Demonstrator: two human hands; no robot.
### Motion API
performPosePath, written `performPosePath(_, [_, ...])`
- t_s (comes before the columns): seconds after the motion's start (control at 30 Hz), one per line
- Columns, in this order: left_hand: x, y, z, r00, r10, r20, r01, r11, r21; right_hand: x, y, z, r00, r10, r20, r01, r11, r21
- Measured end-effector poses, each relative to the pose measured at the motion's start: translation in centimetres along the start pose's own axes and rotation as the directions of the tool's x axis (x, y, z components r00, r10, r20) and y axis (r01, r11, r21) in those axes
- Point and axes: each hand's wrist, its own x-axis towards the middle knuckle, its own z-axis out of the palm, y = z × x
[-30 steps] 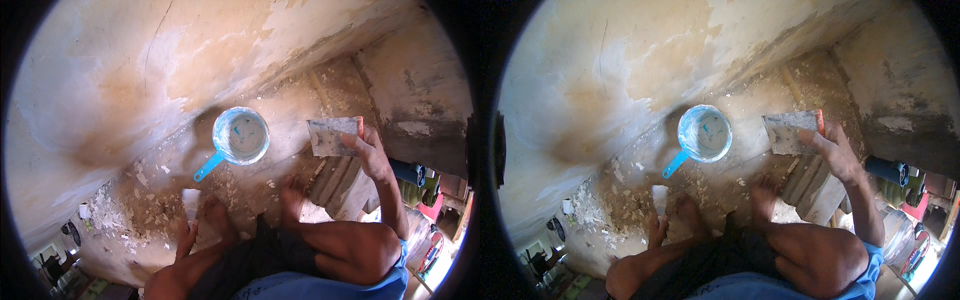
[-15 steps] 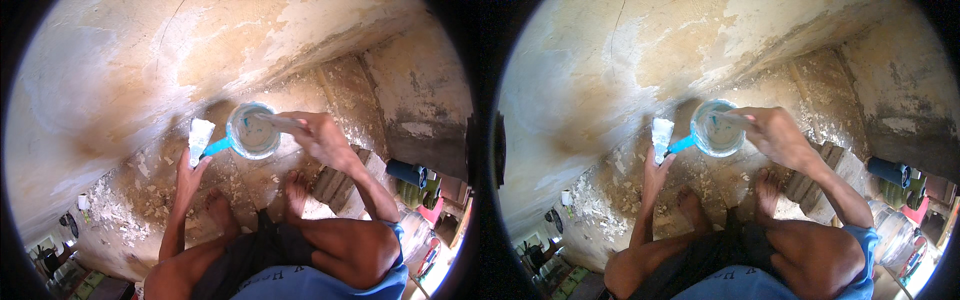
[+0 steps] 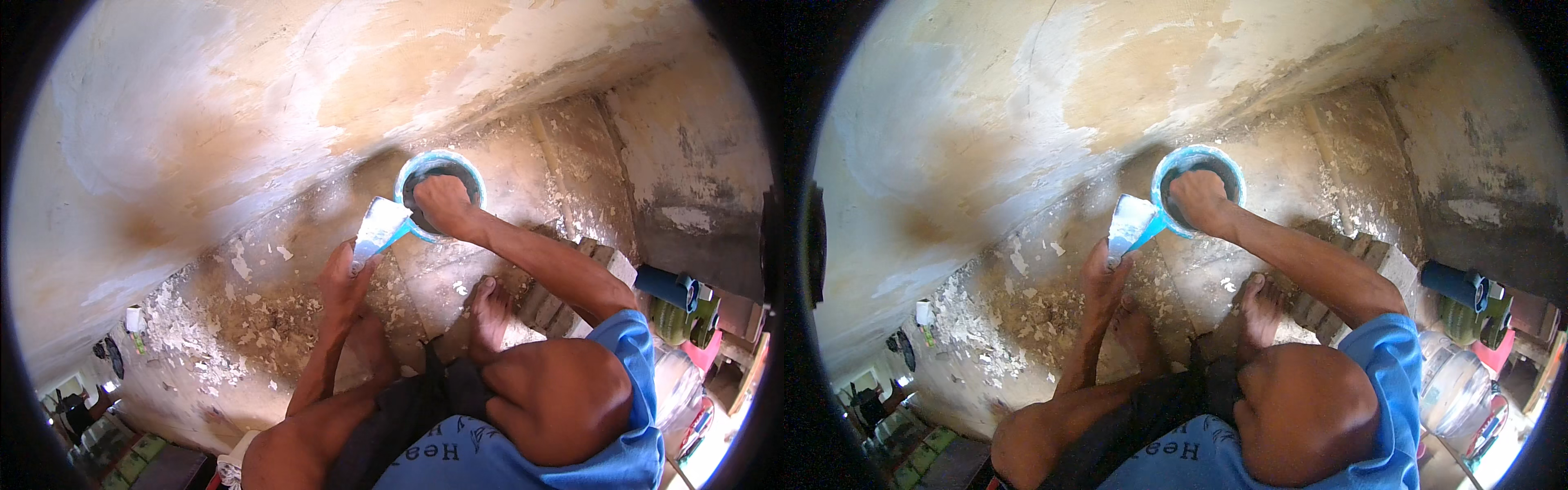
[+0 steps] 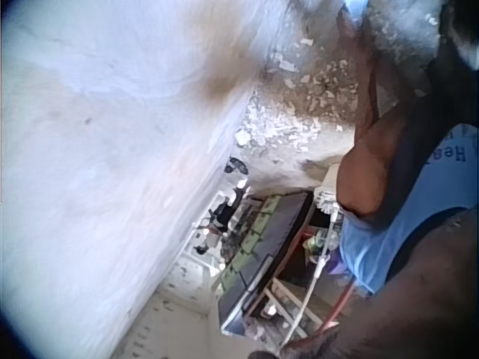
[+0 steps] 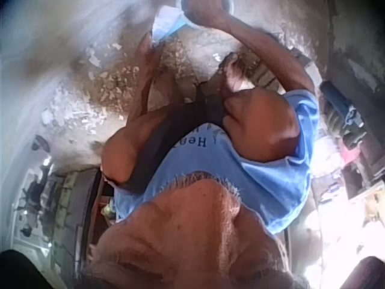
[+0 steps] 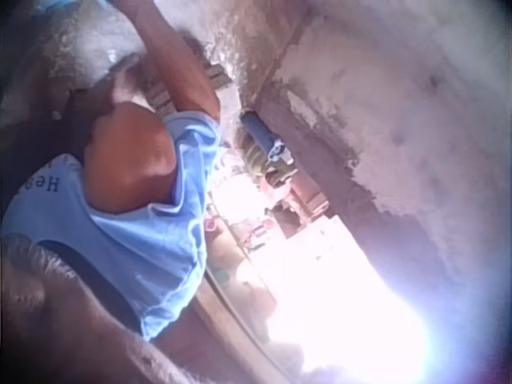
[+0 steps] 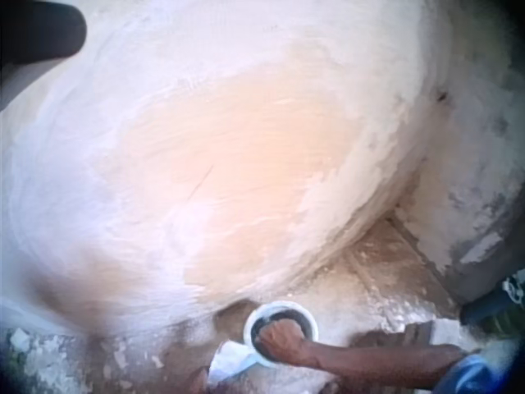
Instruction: The person applies plaster to the corner and lower part of a wall using a putty knife and a hawk.
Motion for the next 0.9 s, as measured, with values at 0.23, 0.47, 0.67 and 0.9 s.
performPosePath(0.23, [-0.2, -1.0, 0.3, 0.998, 0.042, -0.035, -0.042, 0.999, 0.024, 0.3, -0.1, 0.2, 0.983, -0.15, 0.108, 0.148, 0.989, 0.03])
performPosePath(0.47, [-0.1, 0.6, 0.1, 0.994, 0.049, -0.094, -0.044, 0.998, 0.055, 0.7, 1.3, 1.2, 0.924, -0.31, 0.225, 0.33, 0.943, -0.055])
performPosePath(0.67, [0.3, 0.2, -0.8, 1.0, 0.011, -0.009, -0.011, 1.0, 0.0, 0.7, 2.7, -3.3, 0.93, -0.28, 0.239, 0.296, 0.954, -0.035])
performPosePath(0.9, [0.4, 0.5, -4.0, 0.993, -0.108, 0.043, 0.115, 0.97, -0.213, -5.3, 5.6, -12.4, 0.965, 0.02, 0.262, -0.238, 0.492, 0.838])
